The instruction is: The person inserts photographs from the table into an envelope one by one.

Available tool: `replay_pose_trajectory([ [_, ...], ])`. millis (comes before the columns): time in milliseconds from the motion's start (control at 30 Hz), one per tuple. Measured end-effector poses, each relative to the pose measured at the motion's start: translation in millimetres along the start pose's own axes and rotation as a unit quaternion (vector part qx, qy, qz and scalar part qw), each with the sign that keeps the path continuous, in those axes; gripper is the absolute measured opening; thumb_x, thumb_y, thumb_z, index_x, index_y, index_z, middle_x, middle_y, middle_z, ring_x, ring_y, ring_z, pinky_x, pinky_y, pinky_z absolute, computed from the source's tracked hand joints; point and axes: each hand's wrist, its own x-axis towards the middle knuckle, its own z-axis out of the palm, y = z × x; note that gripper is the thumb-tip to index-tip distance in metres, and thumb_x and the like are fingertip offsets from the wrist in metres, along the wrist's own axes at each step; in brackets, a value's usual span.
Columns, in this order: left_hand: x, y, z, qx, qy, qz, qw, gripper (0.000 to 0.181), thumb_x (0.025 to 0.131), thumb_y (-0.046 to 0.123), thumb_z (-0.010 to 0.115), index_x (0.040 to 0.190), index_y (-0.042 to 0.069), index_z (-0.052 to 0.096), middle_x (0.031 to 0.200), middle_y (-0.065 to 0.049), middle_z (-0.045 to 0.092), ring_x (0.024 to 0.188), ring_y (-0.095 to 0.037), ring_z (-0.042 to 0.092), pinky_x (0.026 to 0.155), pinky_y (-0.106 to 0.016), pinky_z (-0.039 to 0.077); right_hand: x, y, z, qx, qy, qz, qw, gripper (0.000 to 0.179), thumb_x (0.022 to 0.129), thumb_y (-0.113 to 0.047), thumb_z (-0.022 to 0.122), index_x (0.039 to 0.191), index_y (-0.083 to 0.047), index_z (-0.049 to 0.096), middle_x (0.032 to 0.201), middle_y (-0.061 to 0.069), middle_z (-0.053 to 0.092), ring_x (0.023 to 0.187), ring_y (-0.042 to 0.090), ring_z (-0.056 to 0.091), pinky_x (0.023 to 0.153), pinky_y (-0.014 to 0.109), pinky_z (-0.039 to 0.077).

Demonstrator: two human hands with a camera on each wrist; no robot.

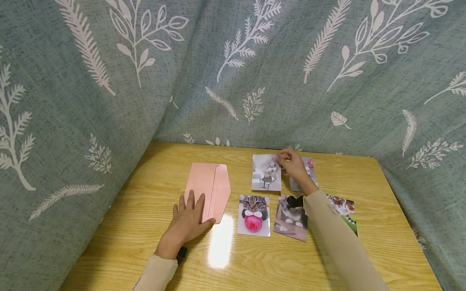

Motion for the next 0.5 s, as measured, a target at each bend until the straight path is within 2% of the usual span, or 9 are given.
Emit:
replay_pose_trajectory([
  [100, 0.2, 0.3, 0.0, 0.002, 0.0, 0.0, 1.0, 0.091, 0.093, 0.059, 0.061, 0.158, 0.005, 0.028, 0.16, -0.033, 0.013, 0.142, -0.059, 0.008, 0.107, -0.075, 0.016, -2.2, 0.9, -0.1, 0.02, 0.004, -0.002, 0.9998, 0.041, 0.101, -0.013, 0.061, 0.138, 0.003, 0.051, 0.113, 0.012, 0.062, 0.072, 0.019, 0.062, 0.069, 0.045, 0.056],
  [267, 0.2, -0.4, 0.6, -0.002, 0.003, 0.005, 1.0, 0.09, 0.094, 0.058, 0.061, 0.158, 0.005, 0.028, 0.159, -0.034, 0.014, 0.142, -0.06, 0.009, 0.106, -0.075, 0.016, -6.4, -0.9, 4.5, 0.053, -0.001, -0.002, 0.9986, 0.044, 0.101, -0.012, 0.063, 0.139, 0.005, 0.049, 0.103, 0.008, 0.064, 0.072, 0.017, 0.06, 0.069, 0.047, 0.056],
  [500, -0.1, -0.7, 0.5, -0.008, 0.005, 0.006, 0.9999, 0.09, 0.093, 0.058, 0.062, 0.158, 0.005, 0.028, 0.159, -0.034, 0.014, 0.142, -0.061, 0.009, 0.105, -0.076, 0.016, -10.1, -8.2, 22.2, 0.058, -0.003, 0.004, 0.9983, 0.044, 0.1, -0.009, 0.062, 0.139, 0.005, 0.048, 0.098, 0.007, 0.064, 0.072, 0.018, 0.059, 0.066, 0.048, 0.055],
])
